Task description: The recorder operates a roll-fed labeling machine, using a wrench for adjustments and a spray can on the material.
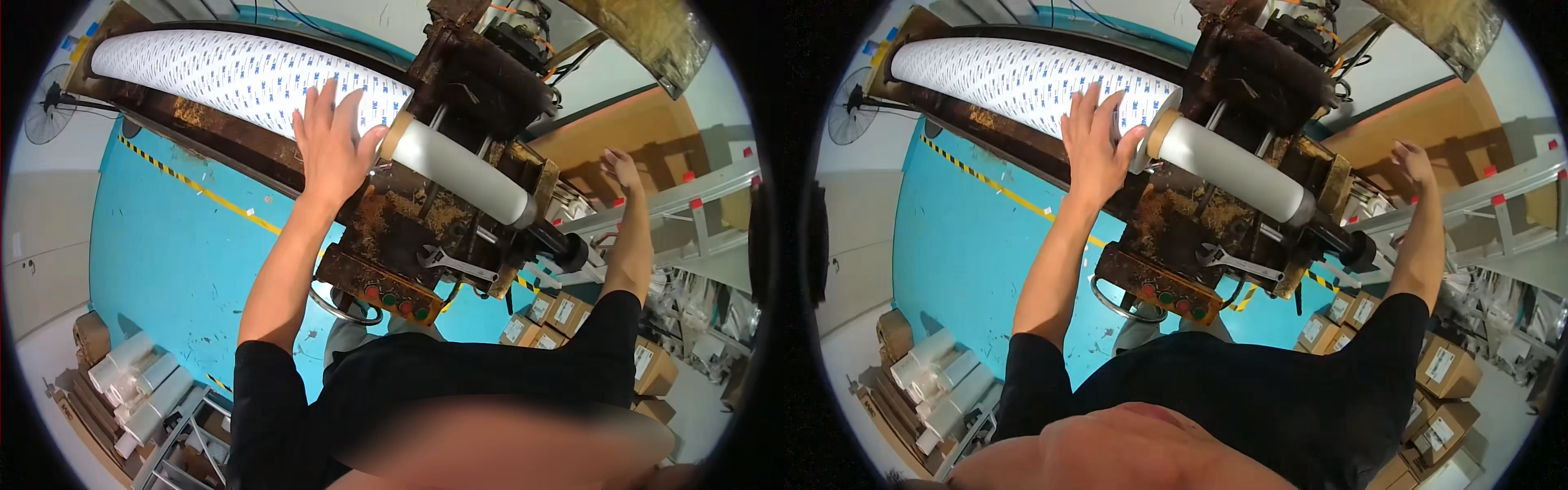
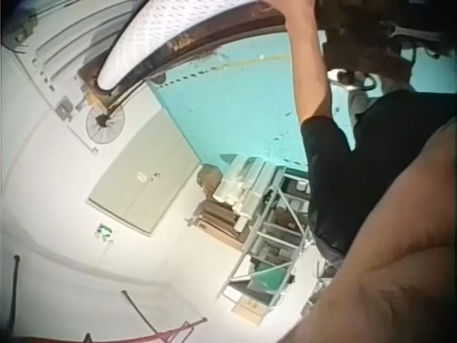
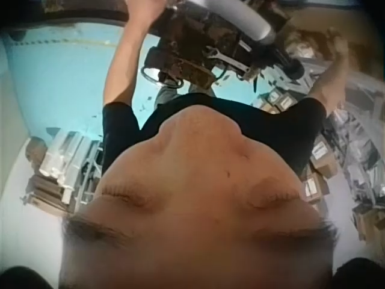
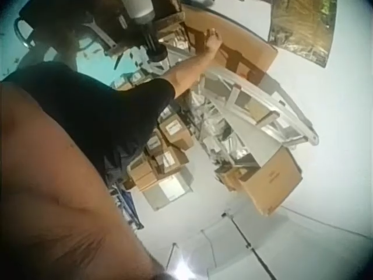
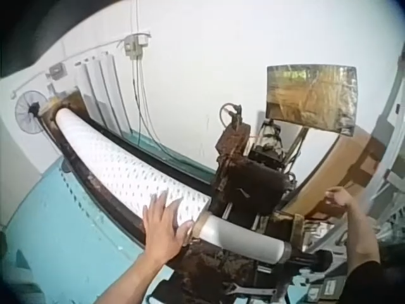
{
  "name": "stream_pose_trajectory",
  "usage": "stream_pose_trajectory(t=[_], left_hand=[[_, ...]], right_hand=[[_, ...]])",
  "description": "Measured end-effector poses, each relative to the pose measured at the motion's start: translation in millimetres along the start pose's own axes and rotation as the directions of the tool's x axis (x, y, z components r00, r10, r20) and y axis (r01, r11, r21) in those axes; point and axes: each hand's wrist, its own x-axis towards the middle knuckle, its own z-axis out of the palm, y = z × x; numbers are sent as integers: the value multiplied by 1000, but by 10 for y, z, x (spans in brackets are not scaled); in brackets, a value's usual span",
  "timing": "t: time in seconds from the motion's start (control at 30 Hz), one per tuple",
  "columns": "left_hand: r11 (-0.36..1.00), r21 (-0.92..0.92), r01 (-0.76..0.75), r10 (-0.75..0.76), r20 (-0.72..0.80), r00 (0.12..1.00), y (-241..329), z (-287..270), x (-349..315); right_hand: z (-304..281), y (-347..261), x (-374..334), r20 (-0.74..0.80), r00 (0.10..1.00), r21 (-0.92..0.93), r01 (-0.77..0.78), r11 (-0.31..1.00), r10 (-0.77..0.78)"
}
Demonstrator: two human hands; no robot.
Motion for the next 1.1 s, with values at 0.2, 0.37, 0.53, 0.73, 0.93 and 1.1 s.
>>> stream_pose_trajectory(t=[0.2,0.37,0.53,0.73,0.93,1.1], left_hand=[[884,-80,461,-467,-131,874,-486,-31,-1829],[155,-114,981,-889,417,189,-696,231,-4189],[32,-263,964,-915,380,134,-321,397,-4045],[11,-292,956,-875,460,151,-337,357,-3992],[-42,-210,977,-798,596,94,-655,355,-4141],[-195,-287,938,-718,693,63,-421,185,-3822]], right_hand=[[62,-93,341,219,971,-303,161,939,-96],[378,-269,510,199,963,-160,217,963,-184],[487,-203,587,219,963,-163,195,967,-157],[476,-147,519,223,957,-116,213,970,-183],[188,-17,394,283,933,-223,288,931,-221],[390,-256,-596,-4,875,-185,474,861,-483]])
